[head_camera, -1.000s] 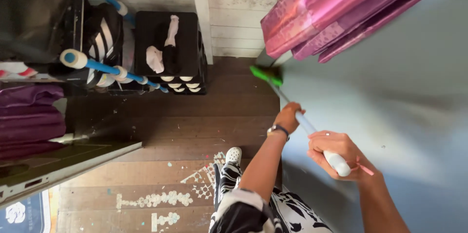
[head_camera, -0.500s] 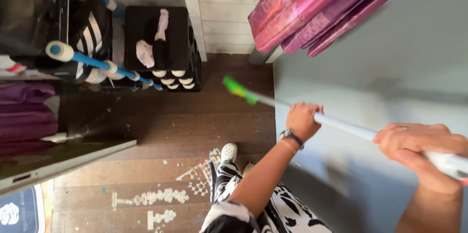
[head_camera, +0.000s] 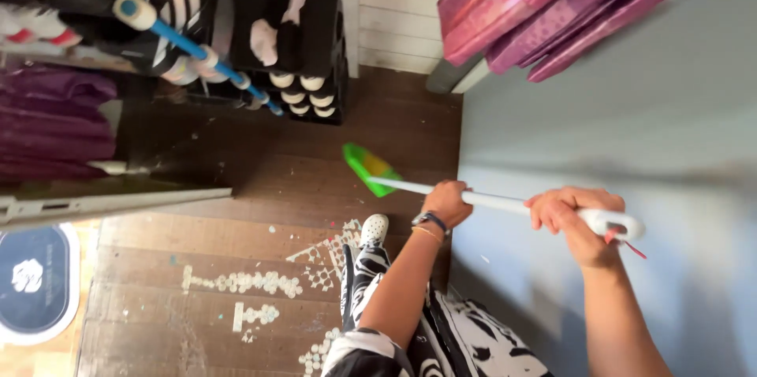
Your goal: The person picks up a soccer ball and a cardboard box and places them into a basket before sweeping the floor with a broom.
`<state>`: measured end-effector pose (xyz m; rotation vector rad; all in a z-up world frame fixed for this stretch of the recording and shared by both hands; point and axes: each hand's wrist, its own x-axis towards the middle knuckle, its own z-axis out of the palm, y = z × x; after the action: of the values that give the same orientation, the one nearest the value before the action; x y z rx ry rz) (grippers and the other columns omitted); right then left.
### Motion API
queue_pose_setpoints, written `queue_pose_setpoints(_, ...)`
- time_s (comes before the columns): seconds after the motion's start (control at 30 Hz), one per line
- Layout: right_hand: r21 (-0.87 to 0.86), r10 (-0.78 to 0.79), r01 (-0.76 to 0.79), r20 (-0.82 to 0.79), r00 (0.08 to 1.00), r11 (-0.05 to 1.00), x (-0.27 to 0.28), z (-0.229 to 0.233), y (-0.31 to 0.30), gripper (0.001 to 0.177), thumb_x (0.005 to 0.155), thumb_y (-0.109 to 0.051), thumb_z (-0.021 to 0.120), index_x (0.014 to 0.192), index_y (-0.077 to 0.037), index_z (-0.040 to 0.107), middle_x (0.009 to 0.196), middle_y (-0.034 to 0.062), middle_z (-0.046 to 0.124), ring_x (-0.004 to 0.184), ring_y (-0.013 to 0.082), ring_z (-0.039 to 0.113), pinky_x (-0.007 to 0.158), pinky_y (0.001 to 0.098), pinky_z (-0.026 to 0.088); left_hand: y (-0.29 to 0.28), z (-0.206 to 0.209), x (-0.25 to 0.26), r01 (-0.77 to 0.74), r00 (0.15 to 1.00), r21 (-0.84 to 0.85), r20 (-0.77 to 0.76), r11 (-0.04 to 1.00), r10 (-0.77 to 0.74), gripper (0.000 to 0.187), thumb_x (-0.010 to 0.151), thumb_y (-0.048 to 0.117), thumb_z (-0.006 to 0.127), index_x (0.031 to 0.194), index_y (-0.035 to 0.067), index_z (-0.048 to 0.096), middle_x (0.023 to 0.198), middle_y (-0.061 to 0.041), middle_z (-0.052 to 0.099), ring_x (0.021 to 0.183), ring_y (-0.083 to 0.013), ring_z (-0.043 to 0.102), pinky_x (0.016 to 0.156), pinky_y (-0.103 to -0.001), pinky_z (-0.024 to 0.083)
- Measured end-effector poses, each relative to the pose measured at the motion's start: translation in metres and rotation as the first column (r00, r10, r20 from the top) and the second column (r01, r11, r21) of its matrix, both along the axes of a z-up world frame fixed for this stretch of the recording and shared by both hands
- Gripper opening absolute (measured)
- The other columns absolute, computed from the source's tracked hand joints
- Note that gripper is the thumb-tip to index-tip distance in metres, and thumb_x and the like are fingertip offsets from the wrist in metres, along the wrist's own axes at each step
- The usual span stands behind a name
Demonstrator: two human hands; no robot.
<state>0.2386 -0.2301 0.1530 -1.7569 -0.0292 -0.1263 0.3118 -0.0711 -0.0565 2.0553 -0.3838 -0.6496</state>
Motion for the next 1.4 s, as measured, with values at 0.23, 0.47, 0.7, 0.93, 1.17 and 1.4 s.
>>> queue_pose_setpoints(0.23,0.390,-0.080,0.091,-0.044,0.996,0.916,-0.024,-0.050,-0.028,0.035,0.103,-0.006,0.052,0.068,-0.001,0.054,0.065,0.0117,0.056,0.066,0.0244,0.059,0.094,0.0518,0.055,0.027,0.000,-0.025,-0.098,0.991,0.099,0.102,0.990,0.087,0.014,0.087,0.023,0.067,0.085,0.011,0.074,0.079,-0.016,0.071,0.084,-0.0396,0.070,0.085,-0.051,0.052)
queue_pose_setpoints(0.47,0.365,-0.058,0.008,0.126,0.990,0.931,-0.096,0.036,-0.121,0.040,0.117,-0.015,0.048,0.079,-0.004,0.056,0.075,0.0178,0.061,0.067,0.0250,0.054,0.085,0.0447,0.053,-0.062,0.077,-0.067,-0.126,0.914,-0.445,0.296,0.887,0.278,0.029,0.068,-0.001,0.066,0.094,0.009,0.057,0.085,-0.014,0.072,0.085,-0.0422,0.066,0.075,-0.051,0.051)
queue_pose_setpoints(0.7,-0.467,-0.121,0.124,0.036,0.992,0.875,-0.056,0.098,0.026,0.019,0.093,-0.003,0.065,0.074,0.003,0.065,0.066,0.0143,0.063,0.058,0.0215,0.061,0.063,0.0386,0.052,-0.087,0.020,-0.068,-0.033,0.994,-0.363,0.086,0.931,0.068,0.032,0.078,-0.002,0.064,0.107,0.010,0.054,0.089,-0.018,0.072,0.090,-0.0438,0.069,0.078,-0.050,0.054)
queue_pose_setpoints(0.93,0.082,-0.119,0.120,-0.013,0.993,0.989,-0.054,-0.005,0.005,0.032,0.104,-0.008,0.058,0.073,-0.004,0.053,0.068,0.0075,0.056,0.066,0.0207,0.060,0.086,0.0452,0.059,0.000,-0.017,-0.070,-0.093,0.995,-0.077,-0.054,0.993,0.089,0.040,0.078,-0.008,0.057,0.113,0.012,0.053,0.098,-0.026,0.070,0.098,-0.0484,0.067,0.082,-0.054,0.053)
queue_pose_setpoints(1.17,0.316,-0.143,0.169,-0.105,0.984,0.933,-0.028,-0.035,-0.010,0.026,0.100,-0.008,0.062,0.076,-0.008,0.052,0.069,0.0068,0.052,0.067,0.0218,0.056,0.093,0.0514,0.057,0.027,-0.005,-0.053,-0.115,0.991,0.151,-0.054,0.982,0.124,0.023,0.085,0.005,0.063,0.106,0.014,0.058,0.099,-0.019,0.073,0.098,-0.0406,0.071,0.085,-0.051,0.056)
queue_pose_setpoints(1.4,0.195,0.087,-0.114,0.142,0.986,0.974,-0.017,0.048,-0.043,0.027,0.098,-0.005,0.055,0.071,-0.006,0.050,0.071,0.0129,0.056,0.064,0.0237,0.056,0.082,0.0440,0.054,-0.010,0.085,-0.020,-0.205,0.954,-0.110,0.202,0.973,0.224,0.026,0.082,0.007,0.066,0.106,0.013,0.056,0.087,-0.016,0.072,0.089,-0.0385,0.070,0.078,-0.049,0.054)
